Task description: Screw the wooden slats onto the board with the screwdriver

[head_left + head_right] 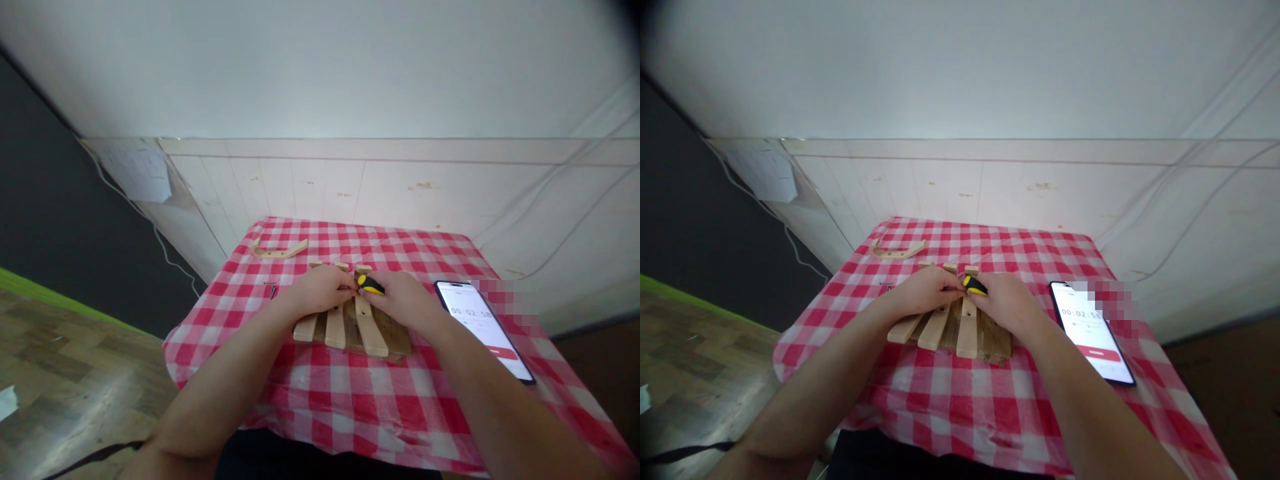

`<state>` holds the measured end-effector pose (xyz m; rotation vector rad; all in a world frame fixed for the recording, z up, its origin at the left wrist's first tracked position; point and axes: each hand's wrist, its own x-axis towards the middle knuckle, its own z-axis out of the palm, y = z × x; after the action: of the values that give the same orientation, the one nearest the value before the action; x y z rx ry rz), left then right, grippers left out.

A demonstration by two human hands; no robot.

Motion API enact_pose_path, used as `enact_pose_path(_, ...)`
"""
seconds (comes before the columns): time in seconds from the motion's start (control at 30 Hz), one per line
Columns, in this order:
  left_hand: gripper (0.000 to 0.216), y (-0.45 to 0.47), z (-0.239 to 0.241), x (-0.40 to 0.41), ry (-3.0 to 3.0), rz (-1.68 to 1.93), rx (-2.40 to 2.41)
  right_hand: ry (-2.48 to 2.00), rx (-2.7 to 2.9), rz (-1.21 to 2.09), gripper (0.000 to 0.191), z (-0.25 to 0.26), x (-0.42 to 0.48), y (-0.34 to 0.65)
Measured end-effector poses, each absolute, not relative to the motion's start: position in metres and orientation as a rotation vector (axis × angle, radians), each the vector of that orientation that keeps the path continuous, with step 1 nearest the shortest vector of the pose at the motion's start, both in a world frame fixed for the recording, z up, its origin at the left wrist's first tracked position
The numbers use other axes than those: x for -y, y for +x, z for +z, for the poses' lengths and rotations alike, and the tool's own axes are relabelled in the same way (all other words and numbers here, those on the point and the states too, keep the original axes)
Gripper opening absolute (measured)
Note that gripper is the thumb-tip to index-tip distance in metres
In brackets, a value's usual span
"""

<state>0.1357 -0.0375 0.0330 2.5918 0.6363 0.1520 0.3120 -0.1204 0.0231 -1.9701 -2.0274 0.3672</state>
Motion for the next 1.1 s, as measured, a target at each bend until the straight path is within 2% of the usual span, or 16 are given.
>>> enact_pose_path(0.33, 0.023, 0.138, 0.034, 0.039, 2.584, 0.145, -0.657, -1.879, 1.984, 0.487, 0.028, 0.022, 0.120, 0.318)
enact_pose_path(0.5, 0.022, 0.138, 0.036, 0.040, 2.597, 0.145, -0.658, -1.902, 1.896, 0.436, 0.024, 0.030, 0.126, 0.319)
enact_pose_path(0.67, 0.023, 0.138, 0.040, 0.042, 2.607, 0.126, -0.653, -1.446, 1.437, 0.610, 0.023, 0.033, 0.132, 0.313)
enact_pose_path(0.77, 0.024, 0.138, 0.041, 0.044, 2.602, 0.127, -0.652, -1.167, 1.204, 0.699, 0.028, 0.031, 0.131, 0.307)
enact_pose_path(1.1, 0.021, 0.137, 0.041, 0.043, 2.593, 0.125, -0.645, -1.119, 1.258, 0.596, 0.032, 0.014, 0.121, 0.305)
